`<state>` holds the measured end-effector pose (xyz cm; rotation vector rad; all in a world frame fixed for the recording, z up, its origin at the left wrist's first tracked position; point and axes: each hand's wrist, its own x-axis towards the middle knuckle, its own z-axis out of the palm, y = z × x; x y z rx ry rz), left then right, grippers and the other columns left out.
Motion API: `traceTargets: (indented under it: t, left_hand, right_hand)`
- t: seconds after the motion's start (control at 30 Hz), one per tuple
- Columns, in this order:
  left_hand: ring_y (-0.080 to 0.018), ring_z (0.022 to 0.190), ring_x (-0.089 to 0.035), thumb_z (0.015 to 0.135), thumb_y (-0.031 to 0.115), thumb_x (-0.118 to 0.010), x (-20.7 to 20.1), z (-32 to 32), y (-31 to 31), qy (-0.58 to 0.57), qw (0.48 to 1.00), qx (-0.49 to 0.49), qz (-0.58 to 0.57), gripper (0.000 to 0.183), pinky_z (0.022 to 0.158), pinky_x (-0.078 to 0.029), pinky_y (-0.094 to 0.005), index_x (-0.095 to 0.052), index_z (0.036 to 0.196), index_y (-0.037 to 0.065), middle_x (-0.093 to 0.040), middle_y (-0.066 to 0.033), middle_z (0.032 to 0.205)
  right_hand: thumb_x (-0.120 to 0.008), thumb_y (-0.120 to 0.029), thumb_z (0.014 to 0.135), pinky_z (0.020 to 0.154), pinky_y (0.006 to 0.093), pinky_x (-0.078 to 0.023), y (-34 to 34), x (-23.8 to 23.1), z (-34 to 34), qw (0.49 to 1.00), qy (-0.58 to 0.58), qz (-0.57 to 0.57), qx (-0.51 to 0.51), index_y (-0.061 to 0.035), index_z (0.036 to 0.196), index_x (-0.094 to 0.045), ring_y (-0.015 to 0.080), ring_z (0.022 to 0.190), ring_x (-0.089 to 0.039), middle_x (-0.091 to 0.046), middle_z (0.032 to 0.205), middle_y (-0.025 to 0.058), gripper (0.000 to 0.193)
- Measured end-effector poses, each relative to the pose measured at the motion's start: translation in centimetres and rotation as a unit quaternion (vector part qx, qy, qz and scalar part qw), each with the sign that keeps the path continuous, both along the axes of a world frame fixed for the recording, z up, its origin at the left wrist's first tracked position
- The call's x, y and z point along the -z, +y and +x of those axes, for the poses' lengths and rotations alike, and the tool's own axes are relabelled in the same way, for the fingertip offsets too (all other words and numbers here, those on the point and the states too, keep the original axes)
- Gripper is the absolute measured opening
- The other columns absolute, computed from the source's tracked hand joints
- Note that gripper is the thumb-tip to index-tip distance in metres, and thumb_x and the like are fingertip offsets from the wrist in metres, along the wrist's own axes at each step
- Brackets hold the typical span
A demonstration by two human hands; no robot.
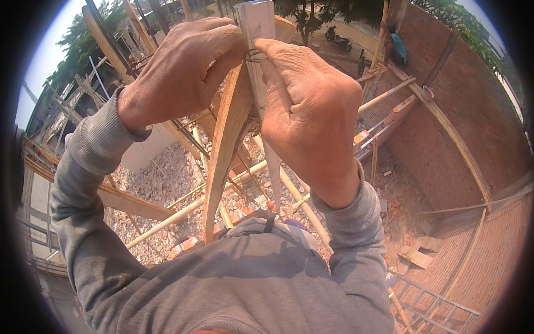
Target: The person is assembling a bamboo scaffolding structure. They tie bamboo poles together using wire, secure a wooden plank to the frame, and use pliers to tighten the connections.
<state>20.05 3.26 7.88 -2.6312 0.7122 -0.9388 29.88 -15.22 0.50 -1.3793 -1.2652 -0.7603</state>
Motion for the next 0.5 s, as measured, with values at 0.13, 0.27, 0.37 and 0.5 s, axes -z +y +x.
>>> traceTargets:
  t: [0.13,0.27,0.37,0.5]
  left_hand:
    - [-0.0359,0.082,-0.061,0.086,-0.001,-0.073,-0.1,-0.1,0.1,-0.06,0.993,0.019,0.097,0.016,0.078,-0.055,-0.0442,-0.062,0.097,0.001,-0.06,-0.0141,0.089]
    - [-0.0268,0.084,-0.068,0.085,0.004,-0.075,-0.2,1.0,0.7,-0.106,0.966,0.037,0.234,0.017,0.076,-0.059,-0.0371,-0.066,0.098,-0.001,-0.064,-0.0106,0.089]
    - [-0.0233,0.082,-0.064,0.068,0.008,-0.073,-0.6,2.4,0.2,-0.132,0.959,0.126,0.218,0.013,0.07,-0.058,-0.0354,-0.065,0.078,0.003,-0.061,-0.0079,0.077]
    - [-0.0191,0.076,-0.056,0.056,0.012,-0.073,-2.2,1.7,0.0,-0.067,0.921,0.109,0.368,0.016,0.066,-0.055,-0.0336,-0.062,0.067,0.007,-0.056,-0.0052,0.072]
  right_hand:
    - [-0.071,0.004,0.075,0.074,0.0384,-0.06,-0.6,0.7,0.5,0.996,-0.059,0.014,0.063,0.0025,0.112,-0.076,0.0355,0.085,-0.077,-0.076,0.096,0.0193,0.038]
    - [-0.068,0.007,0.086,0.062,0.0376,-0.056,-0.5,3.3,-1.0,0.993,-0.033,-0.084,0.078,0.0061,0.117,-0.073,0.0313,0.069,-0.073,-0.074,0.087,0.0185,0.031]
    - [-0.066,0.008,0.085,0.054,0.0421,-0.051,1.7,5.9,-3.1,0.996,-0.018,-0.05,0.069,0.0086,0.124,-0.068,0.0356,0.064,-0.069,-0.069,0.081,0.0184,0.039]
    - [-0.06,0.009,0.089,0.05,0.044,-0.048,6.3,7.4,-5.7,0.999,0.037,0.017,-0.017,0.0111,0.135,-0.055,0.0364,0.062,-0.068,-0.066,0.078,0.0195,0.047]
